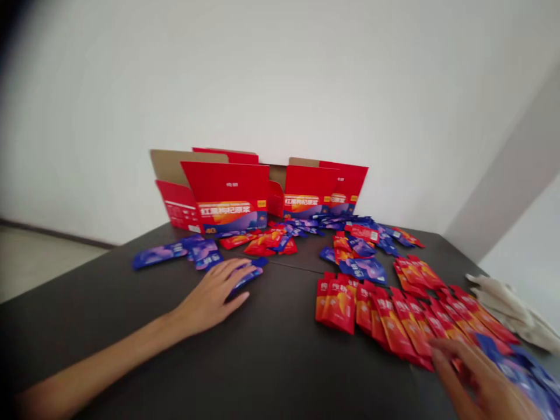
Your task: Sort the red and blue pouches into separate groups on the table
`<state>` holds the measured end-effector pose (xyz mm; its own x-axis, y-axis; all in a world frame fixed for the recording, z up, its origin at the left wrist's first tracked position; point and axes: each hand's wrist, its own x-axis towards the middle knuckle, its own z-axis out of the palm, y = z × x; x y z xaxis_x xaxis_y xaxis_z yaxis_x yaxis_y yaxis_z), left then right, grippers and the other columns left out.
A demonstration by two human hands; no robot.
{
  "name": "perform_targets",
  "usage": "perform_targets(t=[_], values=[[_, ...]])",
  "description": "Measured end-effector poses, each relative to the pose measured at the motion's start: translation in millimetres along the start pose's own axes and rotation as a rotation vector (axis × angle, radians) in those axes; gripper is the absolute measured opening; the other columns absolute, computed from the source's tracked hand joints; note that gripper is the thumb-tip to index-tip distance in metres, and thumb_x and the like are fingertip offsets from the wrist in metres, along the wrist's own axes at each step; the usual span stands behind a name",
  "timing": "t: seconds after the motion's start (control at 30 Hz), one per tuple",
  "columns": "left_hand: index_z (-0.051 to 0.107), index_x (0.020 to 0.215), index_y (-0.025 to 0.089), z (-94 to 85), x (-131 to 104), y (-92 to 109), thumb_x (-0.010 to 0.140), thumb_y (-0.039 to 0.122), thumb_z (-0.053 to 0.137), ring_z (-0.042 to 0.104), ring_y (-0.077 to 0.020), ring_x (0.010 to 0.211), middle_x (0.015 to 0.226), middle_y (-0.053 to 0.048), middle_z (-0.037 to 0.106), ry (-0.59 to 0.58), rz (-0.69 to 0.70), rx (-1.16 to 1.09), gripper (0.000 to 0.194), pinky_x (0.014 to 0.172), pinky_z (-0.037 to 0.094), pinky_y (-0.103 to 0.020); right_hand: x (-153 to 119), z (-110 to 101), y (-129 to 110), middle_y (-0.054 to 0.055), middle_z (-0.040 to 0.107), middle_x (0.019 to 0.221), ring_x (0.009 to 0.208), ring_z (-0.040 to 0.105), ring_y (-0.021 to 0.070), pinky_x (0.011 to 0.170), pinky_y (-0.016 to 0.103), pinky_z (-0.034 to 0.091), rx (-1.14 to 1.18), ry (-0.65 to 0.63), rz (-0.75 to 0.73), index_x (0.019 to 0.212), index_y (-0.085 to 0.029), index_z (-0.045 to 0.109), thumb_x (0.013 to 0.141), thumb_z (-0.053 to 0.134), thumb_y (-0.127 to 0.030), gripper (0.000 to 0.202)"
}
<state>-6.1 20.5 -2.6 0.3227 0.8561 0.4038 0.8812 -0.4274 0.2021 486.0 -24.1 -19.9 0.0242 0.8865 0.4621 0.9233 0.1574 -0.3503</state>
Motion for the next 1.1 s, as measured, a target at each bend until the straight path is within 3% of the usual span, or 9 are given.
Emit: perform_targets(t=[0.13,0.23,0.33,0.47,0.7,0.83,0.93,1.0,1.1], values=[[0.030,0.144,0.022,-5.8,-1,-50,0.077,0.066,0.053,0.030,-0.0335,0.136,0.149,-0.013,0.033,-0.221,-0.142,0.040,0.084,0.110,0.026,-0.050,44,40,-90,0.006,0.066,0.098,0.083,0.062,0.0221,0.068,0.029,0.049,0.143,-0.239,-0.165,0.103,-0.025,0.064,0.088,0.045,-0.054,0.037],[0.036,0.142,0.022,2.3,2,-51,0.081,0.066,0.045,0.033,-0.0346,0.134,0.145,-0.015,0.038,-0.264,-0.166,0.027,0.075,0.108,0.029,-0.051,63,66,-143,0.005,0.065,0.099,0.086,0.061,0.0208,0.074,0.030,0.047,0.207,-0.347,-0.280,0.099,-0.024,0.065,0.092,0.042,-0.046,0.032],[0.040,0.139,0.022,7.7,1,-41,0.090,0.049,0.039,0.039,-0.0290,0.129,0.139,-0.012,0.046,-0.200,-0.158,0.020,0.056,0.109,0.029,-0.046,71,80,-172,0.004,0.065,0.098,0.088,0.060,0.0202,0.078,0.031,0.045,0.274,-0.366,-0.336,0.096,-0.024,0.065,0.092,0.043,-0.042,0.029],[0.030,0.143,0.019,0.5,-14,-19,0.084,0.039,0.054,0.041,-0.0273,0.126,0.134,-0.011,0.047,-0.126,-0.197,-0.018,0.067,0.107,0.034,-0.042,68,86,-200,0.004,0.065,0.091,0.080,0.059,0.0184,0.073,0.031,0.044,0.458,-0.430,-0.280,0.096,-0.023,0.063,0.091,0.046,-0.043,0.027],[0.018,0.146,0.025,-5.0,-46,42,0.079,0.022,0.058,0.045,-0.0227,0.120,0.130,-0.008,0.047,0.099,-0.232,-0.296,0.078,0.105,0.039,-0.042,29,102,-270,0.007,0.062,0.101,0.098,0.057,0.0214,0.078,0.032,0.049,1.278,-0.852,0.251,0.113,-0.020,0.051,0.081,0.059,-0.057,0.049],[0.023,0.143,0.022,-1.9,-53,62,0.076,0.017,0.058,0.042,-0.0223,0.125,0.135,-0.009,0.043,0.092,-0.212,-0.336,0.076,0.108,0.037,-0.041,13,121,-285,0.003,0.062,0.096,0.087,0.059,0.0179,0.075,0.030,0.049,1.462,-0.656,0.387,0.113,-0.023,0.043,0.069,0.075,-0.049,0.060],[0.020,0.144,0.022,-10.3,-51,54,0.077,0.031,0.063,0.039,-0.0210,0.128,0.141,-0.009,0.039,0.027,-0.136,-0.354,0.081,0.109,0.037,-0.036,19,132,-277,0.000,0.062,0.086,0.075,0.057,0.0148,0.067,0.025,0.046,1.447,-0.518,0.376,0.111,-0.024,0.042,0.066,0.077,-0.044,0.060],[0.016,0.146,0.022,-19.2,-44,31,0.086,0.041,0.051,0.033,-0.0196,0.134,0.147,-0.008,0.034,0.008,-0.175,-0.240,0.072,0.112,0.031,-0.036,27,134,-268,0.000,0.062,0.087,0.076,0.057,0.0151,0.068,0.025,0.045,1.415,-0.510,0.352,0.111,-0.024,0.043,0.067,0.077,-0.043,0.058],[0.017,0.147,0.020,-29.9,-25,-31,0.093,0.042,0.032,0.020,-0.0237,0.141,0.153,-0.011,0.024,-0.063,-0.384,0.014,0.061,0.116,0.015,-0.047,37,133,-257,0.001,0.062,0.092,0.082,0.058,0.0169,0.072,0.027,0.046,1.379,-0.545,0.332,0.112,-0.025,0.044,0.069,0.075,-0.042,0.056]])
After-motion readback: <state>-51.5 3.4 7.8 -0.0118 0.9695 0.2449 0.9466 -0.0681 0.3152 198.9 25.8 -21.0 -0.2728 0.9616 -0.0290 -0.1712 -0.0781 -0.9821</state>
